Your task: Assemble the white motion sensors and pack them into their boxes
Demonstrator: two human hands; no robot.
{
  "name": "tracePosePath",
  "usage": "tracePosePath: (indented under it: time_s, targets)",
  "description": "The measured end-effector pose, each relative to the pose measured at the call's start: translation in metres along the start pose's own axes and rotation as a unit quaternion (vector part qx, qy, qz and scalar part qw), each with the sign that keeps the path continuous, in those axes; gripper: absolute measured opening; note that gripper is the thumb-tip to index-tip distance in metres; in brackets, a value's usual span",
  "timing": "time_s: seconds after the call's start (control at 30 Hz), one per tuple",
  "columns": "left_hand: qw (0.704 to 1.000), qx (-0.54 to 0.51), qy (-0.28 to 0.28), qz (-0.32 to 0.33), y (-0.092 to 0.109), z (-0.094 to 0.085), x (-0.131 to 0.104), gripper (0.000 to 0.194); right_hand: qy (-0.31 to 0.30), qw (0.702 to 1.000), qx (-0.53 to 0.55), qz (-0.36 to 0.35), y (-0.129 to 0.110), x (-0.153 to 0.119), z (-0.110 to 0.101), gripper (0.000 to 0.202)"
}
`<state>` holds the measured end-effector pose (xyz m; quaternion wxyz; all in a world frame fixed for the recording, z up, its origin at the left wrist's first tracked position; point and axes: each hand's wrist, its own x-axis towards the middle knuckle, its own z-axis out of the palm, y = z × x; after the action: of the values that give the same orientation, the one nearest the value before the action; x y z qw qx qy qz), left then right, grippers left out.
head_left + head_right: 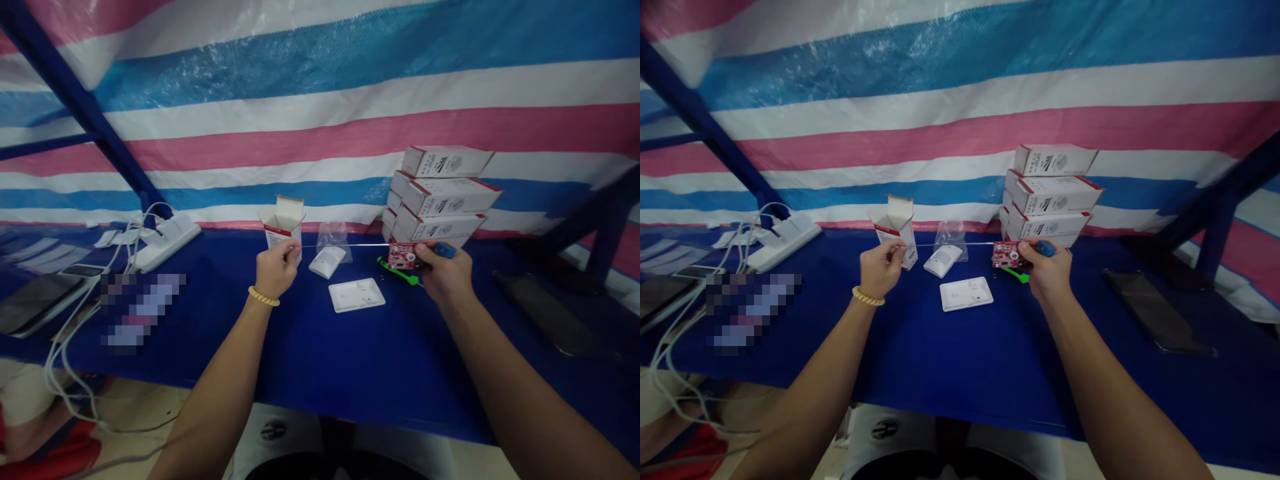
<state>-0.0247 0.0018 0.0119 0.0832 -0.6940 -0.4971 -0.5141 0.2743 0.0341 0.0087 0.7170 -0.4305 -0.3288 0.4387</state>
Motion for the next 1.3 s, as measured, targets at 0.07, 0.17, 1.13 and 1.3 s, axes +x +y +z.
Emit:
tracePosePath:
  time_s: [0.07,0.17,1.13,1.3]
  targets:
    - [1.000,0.003,0.021,0.001,-0.008,-0.005,0.003,0.016,0.006,1.000,0.004,-0.010,-0.002,0.008,-0.005,0.039]
    - [0.999,-0.031,0.018,-0.020,-0.010,-0.005,0.002,0.015,-0.001,1.000,-0.004,-0.016,-0.001,0.010,-0.008,0.039]
    - [0.938,-0.084,-0.327,0.084,0.033,0.019,-0.018,0.063,-0.150,0.960,-0.218,0.097,0.015,-0.039,0.021,0.026]
    - [0.890,-0.021,-0.450,0.066,0.031,0.020,-0.017,0.090,-0.182,0.944,-0.245,0.127,0.012,-0.036,0.020,0.024]
